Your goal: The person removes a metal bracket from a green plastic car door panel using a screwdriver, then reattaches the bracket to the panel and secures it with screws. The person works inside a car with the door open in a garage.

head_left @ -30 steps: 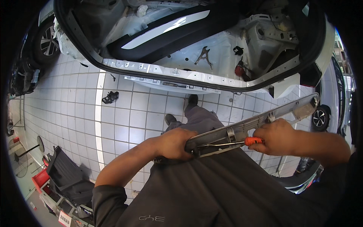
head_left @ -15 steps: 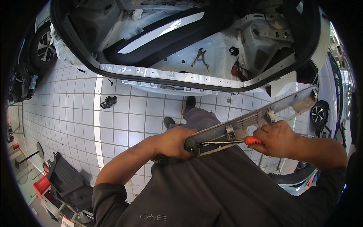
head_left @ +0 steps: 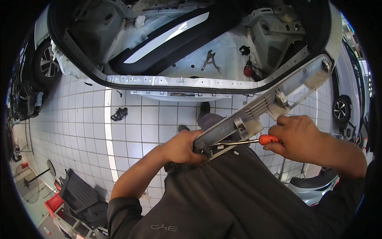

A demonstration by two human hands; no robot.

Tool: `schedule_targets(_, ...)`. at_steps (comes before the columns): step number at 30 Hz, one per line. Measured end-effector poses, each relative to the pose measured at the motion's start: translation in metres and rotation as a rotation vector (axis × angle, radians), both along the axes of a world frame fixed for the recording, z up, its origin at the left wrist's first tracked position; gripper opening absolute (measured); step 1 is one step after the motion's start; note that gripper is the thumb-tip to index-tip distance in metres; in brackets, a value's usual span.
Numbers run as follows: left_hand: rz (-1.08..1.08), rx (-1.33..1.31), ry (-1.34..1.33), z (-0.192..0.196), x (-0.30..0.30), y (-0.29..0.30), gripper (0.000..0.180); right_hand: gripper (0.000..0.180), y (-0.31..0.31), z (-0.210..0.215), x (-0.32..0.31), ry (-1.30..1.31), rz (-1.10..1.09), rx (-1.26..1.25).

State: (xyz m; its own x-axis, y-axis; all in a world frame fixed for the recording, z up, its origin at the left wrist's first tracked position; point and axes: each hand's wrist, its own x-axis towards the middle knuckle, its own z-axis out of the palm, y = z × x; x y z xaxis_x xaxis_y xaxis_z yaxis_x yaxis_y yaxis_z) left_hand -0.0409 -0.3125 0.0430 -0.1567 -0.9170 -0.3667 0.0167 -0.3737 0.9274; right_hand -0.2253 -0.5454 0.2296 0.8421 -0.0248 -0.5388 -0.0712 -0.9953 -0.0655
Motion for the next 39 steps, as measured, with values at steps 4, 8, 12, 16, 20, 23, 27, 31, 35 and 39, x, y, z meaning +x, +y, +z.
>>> schedule_targets(4,0.073,-0.055,-0.046,-0.004,0.004,0.005,0.059,0.034,0.007,0.040,0.005,0.048,-0.058,-0.059)
schedule_targets(8,0.321,-0.050,0.066,-0.004,0.010,0.030,0.061,0.029,-0.016,0.061,0.002,0.064,-0.292,0.266)
schedule_targets(12,0.584,-0.153,0.299,-0.012,0.015,0.054,0.058,0.025,-0.040,0.053,-0.027,0.239,-0.588,0.509)
schedule_targets(16,0.651,-0.196,0.408,-0.001,0.018,0.065,0.065,0.023,-0.012,0.024,-0.023,0.114,-0.969,0.540)
schedule_targets(20,0.599,-0.348,0.253,0.007,0.014,0.061,0.060,0.024,0.006,0.018,-0.010,-0.098,-0.510,0.530)
schedule_targets(23,0.563,-0.355,0.191,0.015,0.008,0.056,0.054,0.025,0.018,0.023,-0.003,-0.198,-0.381,0.415)
schedule_targets(27,0.531,-0.352,0.005,0.021,0.006,0.052,0.051,0.031,0.030,0.031,-0.006,-0.199,-0.184,0.164)
schedule_targets(31,0.554,-0.366,-0.127,0.027,0.004,0.047,0.050,0.032,0.043,0.037,-0.007,-0.193,-0.120,0.043)
schedule_targets(35,0.587,-0.376,-0.113,0.019,-0.002,0.050,0.051,0.034,0.048,0.034,-0.009,-0.158,-0.041,0.000)
schedule_targets(39,0.593,-0.349,0.000,0.012,-0.010,0.051,0.056,0.036,0.040,0.026,-0.013,-0.025,-0.083,0.094)
